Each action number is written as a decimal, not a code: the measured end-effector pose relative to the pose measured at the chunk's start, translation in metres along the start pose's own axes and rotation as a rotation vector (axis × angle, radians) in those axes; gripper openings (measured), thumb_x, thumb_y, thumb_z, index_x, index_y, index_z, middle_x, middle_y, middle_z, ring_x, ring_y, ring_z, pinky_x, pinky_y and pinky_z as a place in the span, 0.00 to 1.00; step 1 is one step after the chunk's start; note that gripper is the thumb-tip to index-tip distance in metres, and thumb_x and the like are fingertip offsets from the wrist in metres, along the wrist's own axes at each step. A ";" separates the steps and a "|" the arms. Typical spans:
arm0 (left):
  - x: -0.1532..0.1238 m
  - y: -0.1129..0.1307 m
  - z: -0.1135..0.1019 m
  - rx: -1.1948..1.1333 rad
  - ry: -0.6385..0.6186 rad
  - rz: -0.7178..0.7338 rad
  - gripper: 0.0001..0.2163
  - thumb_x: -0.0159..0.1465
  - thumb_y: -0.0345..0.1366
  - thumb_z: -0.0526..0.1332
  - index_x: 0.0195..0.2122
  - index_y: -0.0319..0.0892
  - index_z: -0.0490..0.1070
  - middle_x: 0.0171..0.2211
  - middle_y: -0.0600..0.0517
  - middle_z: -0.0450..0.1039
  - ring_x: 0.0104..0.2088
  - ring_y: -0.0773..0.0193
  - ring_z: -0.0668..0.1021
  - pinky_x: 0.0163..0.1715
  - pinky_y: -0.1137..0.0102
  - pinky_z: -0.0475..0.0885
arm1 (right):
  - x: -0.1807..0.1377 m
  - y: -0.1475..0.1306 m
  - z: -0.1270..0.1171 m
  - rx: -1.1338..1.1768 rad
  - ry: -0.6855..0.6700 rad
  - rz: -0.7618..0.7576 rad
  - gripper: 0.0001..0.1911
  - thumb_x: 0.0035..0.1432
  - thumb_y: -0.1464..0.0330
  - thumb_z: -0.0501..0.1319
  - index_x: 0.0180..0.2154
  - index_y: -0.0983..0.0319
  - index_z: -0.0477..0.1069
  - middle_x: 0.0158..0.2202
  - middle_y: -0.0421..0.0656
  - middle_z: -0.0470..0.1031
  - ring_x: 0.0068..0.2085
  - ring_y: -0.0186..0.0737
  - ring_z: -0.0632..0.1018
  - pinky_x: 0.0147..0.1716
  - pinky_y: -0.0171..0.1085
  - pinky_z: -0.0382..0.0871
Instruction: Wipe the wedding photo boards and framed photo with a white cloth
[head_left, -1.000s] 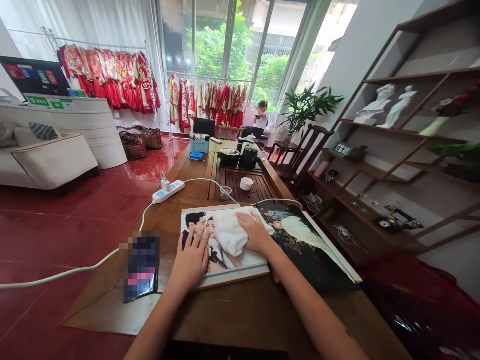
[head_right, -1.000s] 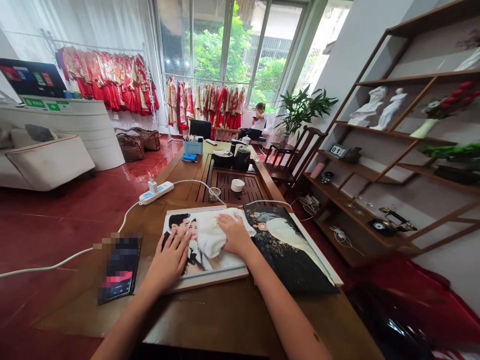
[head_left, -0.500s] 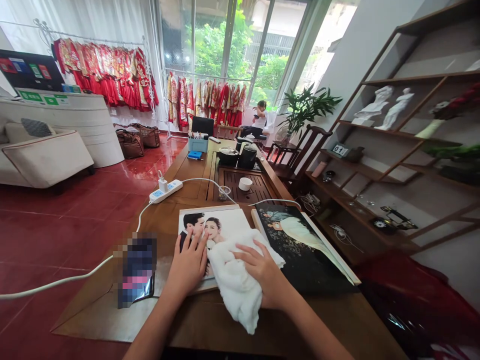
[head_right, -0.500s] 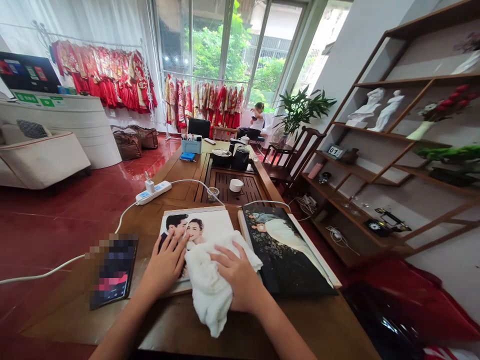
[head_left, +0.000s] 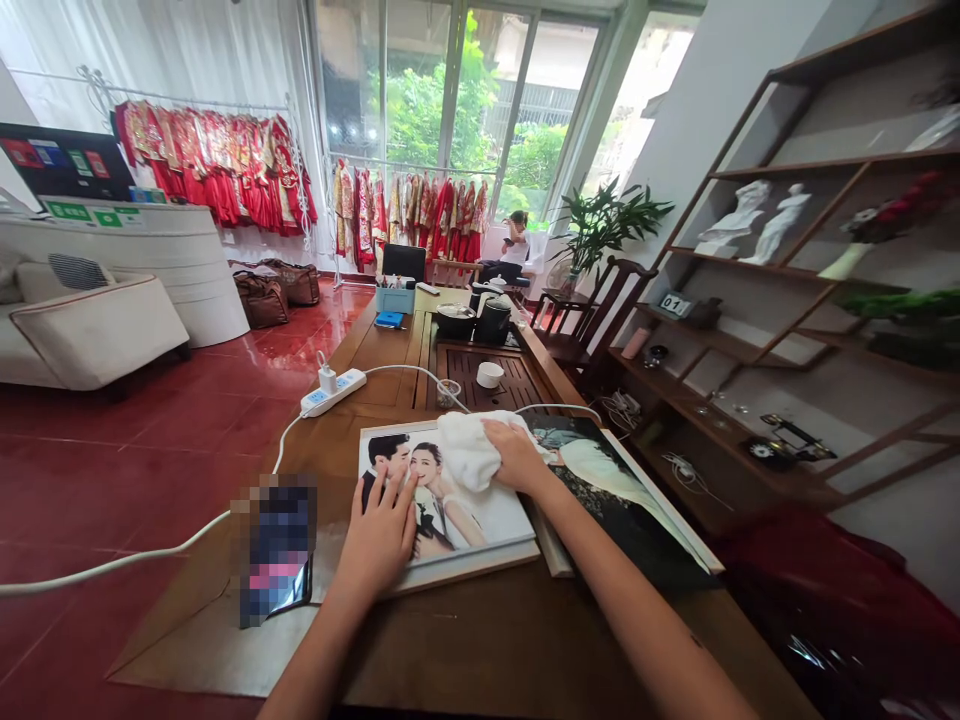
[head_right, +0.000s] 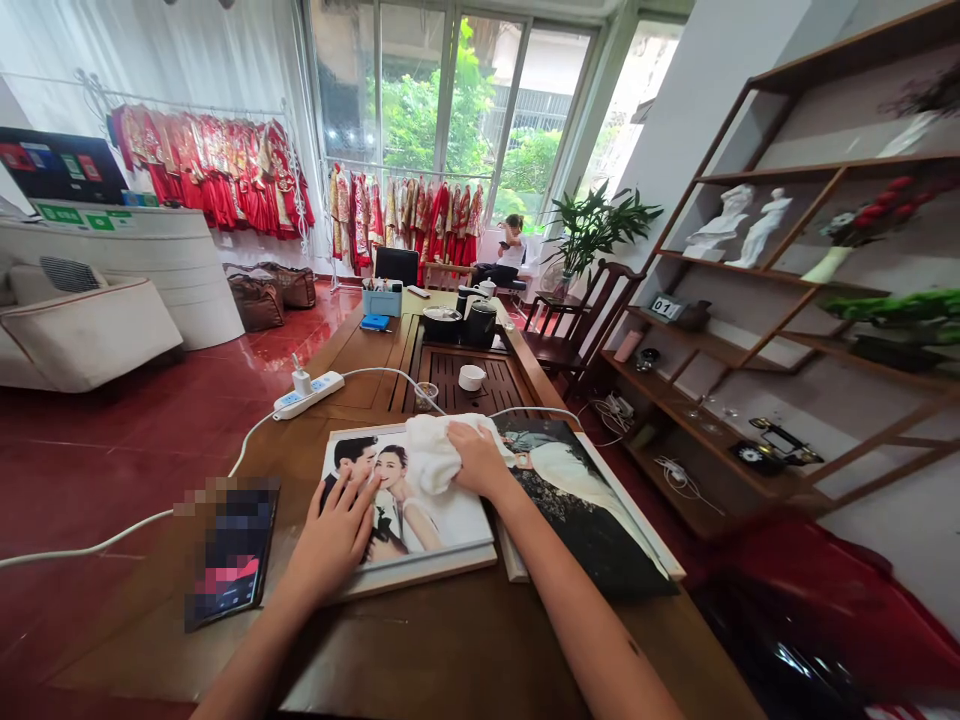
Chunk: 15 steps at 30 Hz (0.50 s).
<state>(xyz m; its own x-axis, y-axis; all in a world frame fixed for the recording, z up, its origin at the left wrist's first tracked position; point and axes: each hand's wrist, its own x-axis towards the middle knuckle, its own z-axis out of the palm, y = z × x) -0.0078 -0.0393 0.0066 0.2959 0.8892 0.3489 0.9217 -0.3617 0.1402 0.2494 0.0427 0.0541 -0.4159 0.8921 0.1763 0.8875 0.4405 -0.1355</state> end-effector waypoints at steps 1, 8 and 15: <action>0.000 0.000 0.000 0.001 0.001 0.000 0.21 0.68 0.39 0.45 0.62 0.52 0.58 0.65 0.56 0.55 0.65 0.54 0.57 0.62 0.51 0.53 | 0.000 -0.001 0.000 -0.002 0.000 0.001 0.25 0.52 0.64 0.57 0.52 0.64 0.68 0.59 0.54 0.65 0.61 0.49 0.62 0.58 0.50 0.50; 0.000 -0.002 0.003 -0.002 0.004 0.004 0.22 0.68 0.39 0.45 0.63 0.52 0.58 0.65 0.57 0.54 0.66 0.54 0.55 0.62 0.51 0.52 | -0.045 -0.018 -0.006 0.017 -0.035 -0.042 0.27 0.53 0.61 0.58 0.55 0.61 0.67 0.60 0.52 0.64 0.62 0.51 0.61 0.59 0.53 0.47; 0.001 -0.001 0.003 0.000 0.020 -0.003 0.22 0.67 0.39 0.47 0.62 0.52 0.60 0.64 0.55 0.56 0.65 0.54 0.56 0.62 0.52 0.51 | -0.113 -0.043 -0.015 0.021 -0.102 -0.083 0.30 0.54 0.57 0.58 0.59 0.55 0.63 0.61 0.48 0.64 0.63 0.54 0.59 0.60 0.55 0.43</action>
<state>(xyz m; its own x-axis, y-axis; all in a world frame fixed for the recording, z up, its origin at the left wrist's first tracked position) -0.0071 -0.0372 0.0042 0.2880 0.8846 0.3668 0.9225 -0.3591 0.1417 0.2610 -0.0785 0.0550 -0.5066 0.8576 0.0883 0.8452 0.5142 -0.1456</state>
